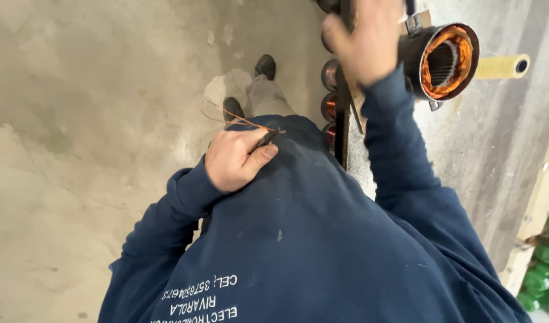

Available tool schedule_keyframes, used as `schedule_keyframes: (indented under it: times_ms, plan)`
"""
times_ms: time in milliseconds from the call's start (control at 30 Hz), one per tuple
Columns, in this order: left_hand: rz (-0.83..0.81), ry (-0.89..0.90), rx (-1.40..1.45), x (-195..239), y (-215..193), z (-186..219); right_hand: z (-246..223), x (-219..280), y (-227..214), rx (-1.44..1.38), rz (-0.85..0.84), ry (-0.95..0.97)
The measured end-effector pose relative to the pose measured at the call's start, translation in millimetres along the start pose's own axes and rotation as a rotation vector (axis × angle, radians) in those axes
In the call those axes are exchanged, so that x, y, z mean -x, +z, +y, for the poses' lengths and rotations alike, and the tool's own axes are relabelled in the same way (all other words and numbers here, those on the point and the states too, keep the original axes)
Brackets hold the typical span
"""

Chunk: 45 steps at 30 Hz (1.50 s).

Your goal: Repairing or preparing motor components by handling copper wire and using pliers.

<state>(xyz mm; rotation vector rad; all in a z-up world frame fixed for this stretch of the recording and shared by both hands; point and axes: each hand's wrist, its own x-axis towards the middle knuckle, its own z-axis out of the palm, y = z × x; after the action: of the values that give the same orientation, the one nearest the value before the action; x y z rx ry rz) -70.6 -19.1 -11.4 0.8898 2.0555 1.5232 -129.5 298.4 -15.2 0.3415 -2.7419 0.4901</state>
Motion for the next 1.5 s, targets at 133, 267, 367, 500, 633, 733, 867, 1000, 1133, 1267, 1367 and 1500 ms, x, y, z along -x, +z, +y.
schedule_keyframes:
  times_ms: [133, 267, 367, 500, 633, 733, 867, 1000, 1133, 1267, 1367, 1500]
  plan:
    - [-0.042, -0.023, -0.073, -18.3, -3.9, -0.1, -74.5, 20.9, -51.1, -0.480, -0.140, 0.007]
    - [-0.116, -0.029, -0.085, -30.7, -1.7, 1.3, -90.4, 49.6, -48.2, -0.375, -0.145, -0.065]
    - [-0.152, -0.029, -0.105, -36.8, 4.9, 0.6, -88.2, 58.9, -38.8, -0.330, -0.094, -0.125]
    - [-0.114, -0.035, -0.178, -37.9, 7.6, 1.3, -84.6, 59.7, -31.9, -0.386, -0.013, -0.190]
    - [-0.063, 0.015, -0.158, -35.6, 10.3, 1.2, -81.4, 56.0, -30.0, -0.417, 0.005, -0.214]
    - [-0.040, 0.012, -0.195, -37.2, 11.8, 4.3, -76.4, 53.4, -26.9, -0.461, 0.025, -0.271]
    - [-0.035, 0.027, -0.182, -39.0, 17.0, 8.9, -71.2, 52.7, -26.1, -0.509, 0.012, -0.277]
    - [0.017, 0.027, -0.221, -40.2, 25.1, 9.8, -68.6, 55.5, -25.8, -0.507, 0.004, -0.254]
    - [0.071, 0.064, -0.200, -41.7, 29.2, 12.3, -67.3, 60.7, -24.6, -0.491, 0.018, -0.233]
    - [0.070, 0.014, -0.262, -42.6, 29.5, 12.6, -66.9, 67.4, -22.1, -0.504, 0.014, -0.177]
    - [0.011, -0.042, -0.267, -46.4, 23.0, 16.2, -66.3, 68.5, -22.8, -0.512, 0.005, -0.149]
    - [-0.138, -0.066, -0.031, -56.5, 15.5, 20.2, -65.1, 73.0, -22.7, -0.495, 0.013, -0.099]
